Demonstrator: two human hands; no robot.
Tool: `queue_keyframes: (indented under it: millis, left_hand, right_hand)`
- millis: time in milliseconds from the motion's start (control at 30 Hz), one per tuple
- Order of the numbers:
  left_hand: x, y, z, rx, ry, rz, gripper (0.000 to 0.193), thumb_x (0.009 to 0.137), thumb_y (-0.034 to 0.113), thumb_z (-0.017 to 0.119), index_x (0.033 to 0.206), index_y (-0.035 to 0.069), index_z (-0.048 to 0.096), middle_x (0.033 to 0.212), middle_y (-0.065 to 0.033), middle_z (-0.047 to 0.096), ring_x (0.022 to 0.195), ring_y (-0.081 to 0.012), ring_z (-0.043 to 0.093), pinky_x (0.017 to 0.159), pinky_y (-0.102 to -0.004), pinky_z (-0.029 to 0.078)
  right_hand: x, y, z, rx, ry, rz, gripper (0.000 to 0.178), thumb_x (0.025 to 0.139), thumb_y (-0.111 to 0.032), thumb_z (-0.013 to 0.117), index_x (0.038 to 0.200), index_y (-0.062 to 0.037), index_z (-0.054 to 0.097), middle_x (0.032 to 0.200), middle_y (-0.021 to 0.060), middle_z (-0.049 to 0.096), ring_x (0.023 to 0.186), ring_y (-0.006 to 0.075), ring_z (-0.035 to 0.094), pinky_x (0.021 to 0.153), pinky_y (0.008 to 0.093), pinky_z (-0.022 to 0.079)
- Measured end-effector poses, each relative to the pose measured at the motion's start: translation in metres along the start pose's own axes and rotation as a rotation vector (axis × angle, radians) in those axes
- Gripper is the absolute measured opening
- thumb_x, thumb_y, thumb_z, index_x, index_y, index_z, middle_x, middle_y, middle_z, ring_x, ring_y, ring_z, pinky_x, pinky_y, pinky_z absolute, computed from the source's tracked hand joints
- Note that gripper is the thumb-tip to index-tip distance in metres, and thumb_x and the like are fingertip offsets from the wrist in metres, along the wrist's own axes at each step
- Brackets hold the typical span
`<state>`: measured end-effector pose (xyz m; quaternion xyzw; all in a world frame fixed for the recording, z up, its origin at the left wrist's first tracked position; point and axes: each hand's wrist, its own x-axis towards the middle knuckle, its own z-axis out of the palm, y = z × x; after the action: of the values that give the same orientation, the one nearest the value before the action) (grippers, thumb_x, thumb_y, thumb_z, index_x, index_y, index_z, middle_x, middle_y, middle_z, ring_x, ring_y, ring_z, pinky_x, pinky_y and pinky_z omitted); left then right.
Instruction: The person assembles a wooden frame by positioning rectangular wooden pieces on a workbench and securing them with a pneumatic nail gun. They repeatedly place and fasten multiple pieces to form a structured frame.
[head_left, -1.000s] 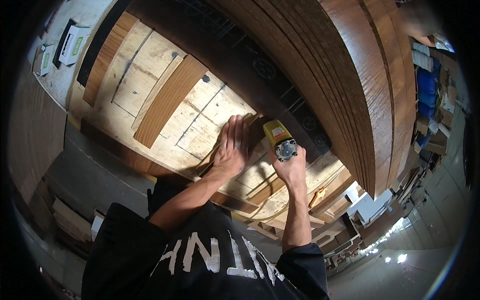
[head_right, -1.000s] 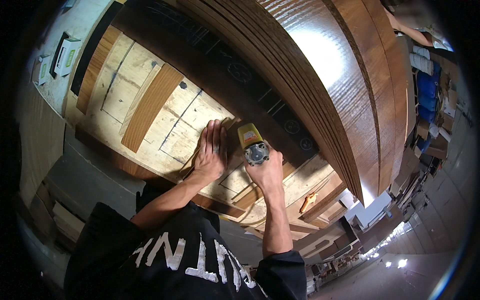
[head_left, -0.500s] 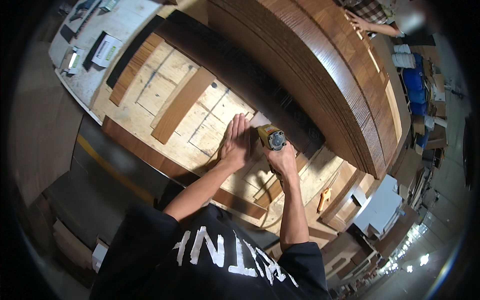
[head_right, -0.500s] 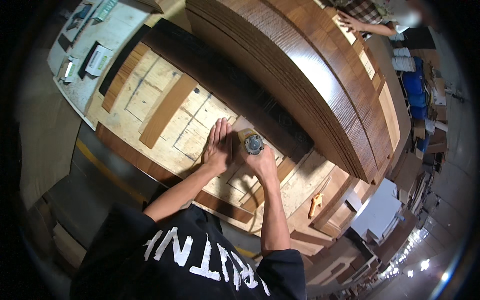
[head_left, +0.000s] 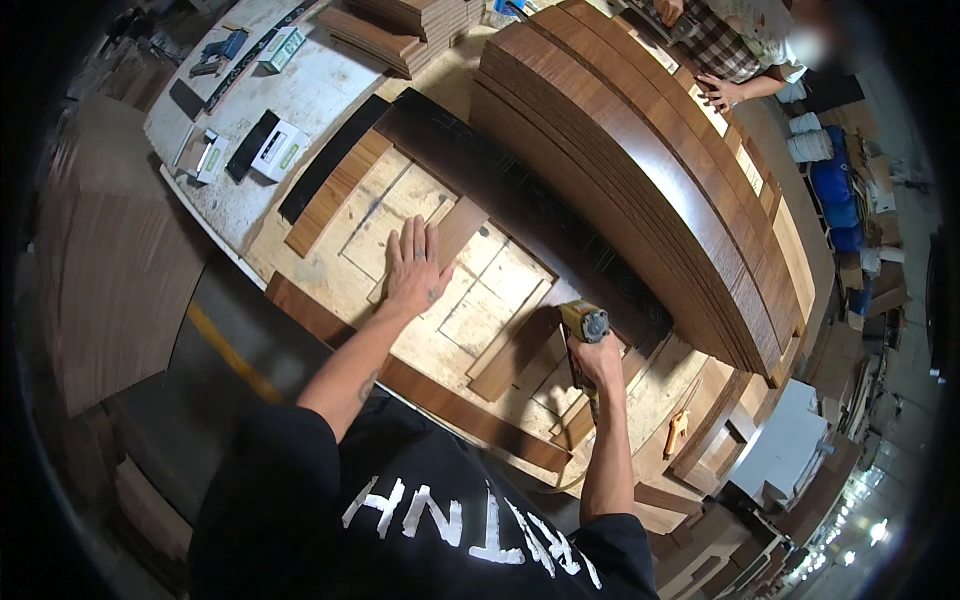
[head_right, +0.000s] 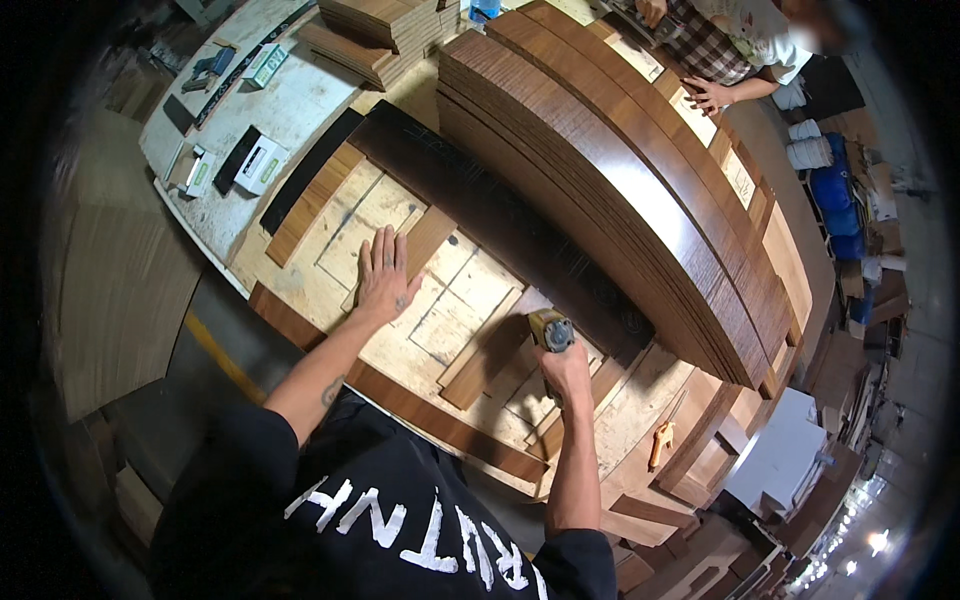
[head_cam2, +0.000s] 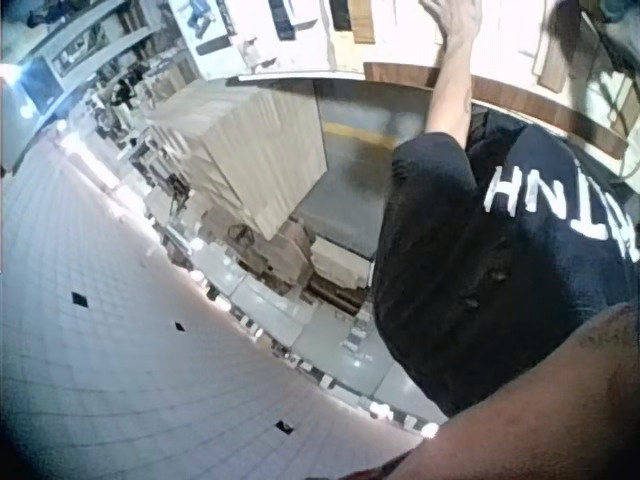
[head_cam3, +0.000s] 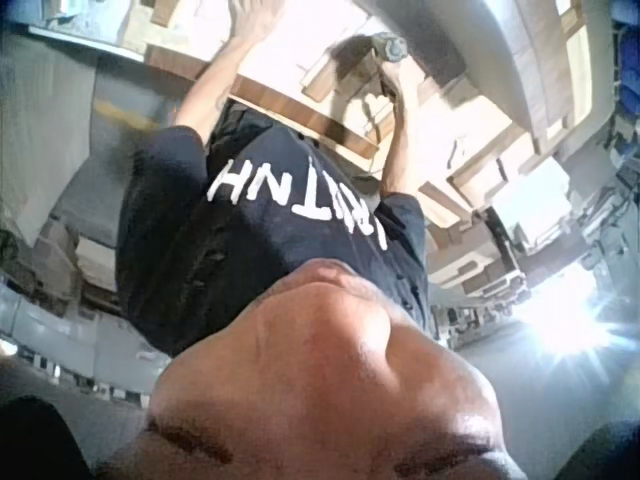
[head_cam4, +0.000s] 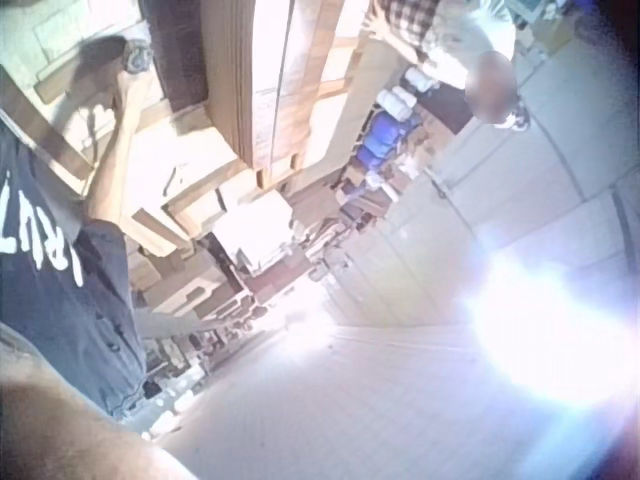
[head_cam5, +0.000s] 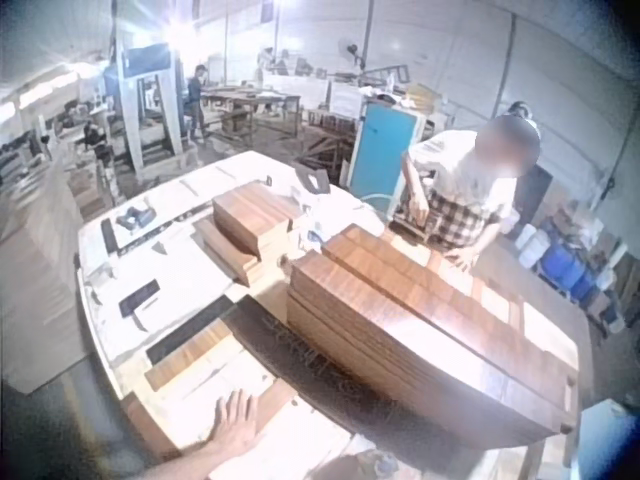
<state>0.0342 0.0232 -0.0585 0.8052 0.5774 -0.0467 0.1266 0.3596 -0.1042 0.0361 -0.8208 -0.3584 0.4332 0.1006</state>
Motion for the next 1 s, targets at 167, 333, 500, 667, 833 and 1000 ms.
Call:
queue_keyframes:
  millis: [167,333,500,667,833,1000]
  left_hand:
    - [0.004,-0.003,-0.003,-0.071,-0.021,0.078,0.088,0.102,0.051,0.050,0.157,-0.011,0.022,0.166,-0.0329,0.011,0.157,-0.0427,0.004,0.127,-0.0546,0.001]
    - [0.005,-0.005,-0.002,-0.193,-0.020,0.090,0.088,0.102,0.047,0.052,0.155,-0.015,0.021,0.164,-0.0361,0.011,0.156,-0.0454,0.007,0.128,-0.0536,0.006]
    - [0.009,-0.011,0.003,-0.250,-0.054,0.108,0.087,0.102,0.046,0.049,0.156,-0.014,0.016,0.165,-0.0348,0.010,0.156,-0.0459,0.006,0.128,-0.0529,0.006]
    - [0.011,-0.015,0.000,-0.269,-0.059,0.120,0.073,0.102,0.035,0.045,0.158,-0.007,0.023,0.163,-0.0354,0.017,0.155,-0.0476,0.014,0.128,-0.0537,0.009]
    - [0.010,-0.013,-0.002,-0.305,-0.054,0.115,0.063,0.102,0.027,0.043,0.157,-0.001,0.031,0.162,-0.0377,0.019,0.153,-0.0503,0.017,0.127,-0.0562,0.011]
    - [0.006,-0.013,0.010,-0.038,-0.135,0.159,0.081,0.101,0.050,0.049,0.160,-0.001,0.028,0.163,-0.0390,0.011,0.155,-0.0498,0.006,0.127,-0.0566,0.003]
  right_hand:
    - [-0.012,-0.037,0.006,-0.110,0.049,0.171,0.039,0.080,-0.023,0.070,0.109,0.0038,0.072,0.100,0.0259,0.075,0.098,0.0366,0.073,0.086,0.0433,0.056]
    - [-0.006,-0.083,0.031,-0.152,0.121,-0.031,0.033,0.081,-0.018,0.074,0.101,0.0077,0.073,0.090,0.0267,0.074,0.086,0.0375,0.075,0.077,0.0433,0.058]
    - [0.014,-0.144,0.059,-0.087,-0.036,-0.047,0.037,0.084,-0.023,0.074,0.109,0.0050,0.071,0.086,0.0185,0.075,0.076,0.0264,0.072,0.071,0.0384,0.057]
    - [0.041,-0.176,0.085,-0.262,0.122,-0.097,0.039,0.084,-0.024,0.075,0.112,0.0038,0.073,0.103,0.0219,0.075,0.090,0.0319,0.073,0.082,0.0427,0.057]
    - [0.053,-0.211,0.075,-0.177,0.002,-0.153,0.038,0.082,-0.022,0.076,0.110,0.0040,0.073,0.097,0.0214,0.076,0.083,0.0344,0.073,0.078,0.0406,0.057]
    - [0.061,-0.217,0.073,-0.126,-0.046,-0.099,0.037,0.081,-0.020,0.078,0.107,0.0069,0.073,0.092,0.0213,0.076,0.082,0.0314,0.074,0.077,0.0382,0.058]
